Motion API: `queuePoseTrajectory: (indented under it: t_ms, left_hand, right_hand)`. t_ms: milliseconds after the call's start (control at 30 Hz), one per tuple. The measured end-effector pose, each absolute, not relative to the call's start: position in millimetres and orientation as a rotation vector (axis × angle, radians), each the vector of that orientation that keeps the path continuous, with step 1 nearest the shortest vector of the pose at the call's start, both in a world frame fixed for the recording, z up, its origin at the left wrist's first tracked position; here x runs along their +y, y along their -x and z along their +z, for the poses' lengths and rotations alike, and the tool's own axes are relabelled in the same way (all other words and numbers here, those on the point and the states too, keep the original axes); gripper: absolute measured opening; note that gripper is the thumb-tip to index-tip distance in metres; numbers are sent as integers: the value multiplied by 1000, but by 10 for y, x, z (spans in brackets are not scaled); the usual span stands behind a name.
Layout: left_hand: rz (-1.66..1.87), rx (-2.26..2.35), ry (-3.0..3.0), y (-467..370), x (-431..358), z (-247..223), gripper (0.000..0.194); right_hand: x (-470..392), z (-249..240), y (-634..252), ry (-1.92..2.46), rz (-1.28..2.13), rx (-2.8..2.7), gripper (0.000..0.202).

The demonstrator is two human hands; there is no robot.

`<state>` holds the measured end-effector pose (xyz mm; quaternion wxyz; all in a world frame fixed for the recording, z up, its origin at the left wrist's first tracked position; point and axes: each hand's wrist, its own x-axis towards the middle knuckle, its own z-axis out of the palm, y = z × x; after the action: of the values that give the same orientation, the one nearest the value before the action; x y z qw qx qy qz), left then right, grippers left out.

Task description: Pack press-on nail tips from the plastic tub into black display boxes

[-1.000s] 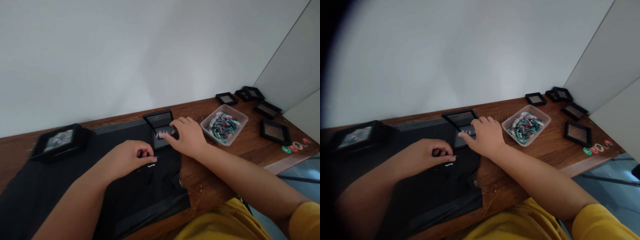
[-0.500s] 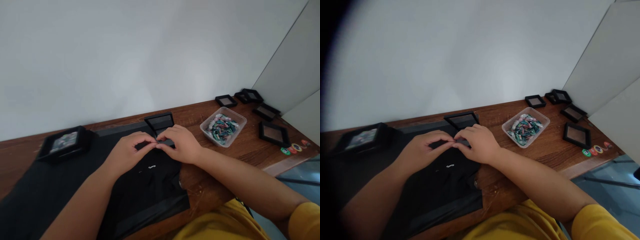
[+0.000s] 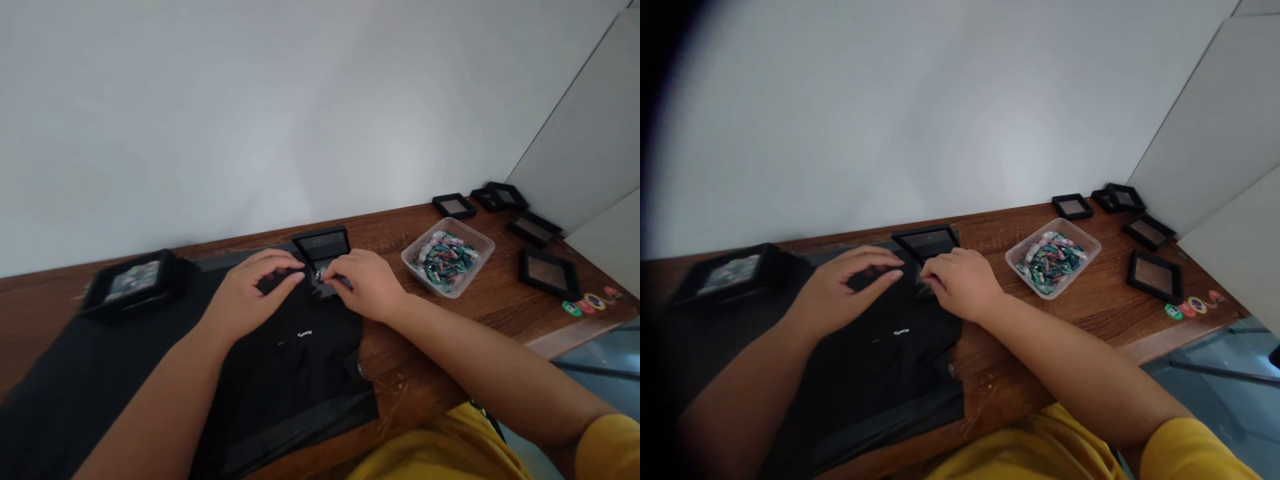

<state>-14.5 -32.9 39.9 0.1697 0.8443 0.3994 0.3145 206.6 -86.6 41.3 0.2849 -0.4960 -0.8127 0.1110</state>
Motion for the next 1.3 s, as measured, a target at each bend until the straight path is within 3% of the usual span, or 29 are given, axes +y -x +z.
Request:
queuePoseTrajectory:
  t_ms: [500,767,1033,1300]
  left_hand:
    - [828,1235,-2326,200,-254,392,22]
    - [691,1196,-2360,196,-247,334,32]
    - [941,1254,-2410,187,-254,353,42]
    - [856,1220,-2421,169,-291,392,43]
  right_hand:
    - [-798,344,-1976,1375,303,-2309,14]
    - [-831,299,-1926,1398,331,-2254,16]
    - [-886,309,-1864,1473,290,-2224,19]
    - [-923,319,-1810,1482,270,-2319,24]
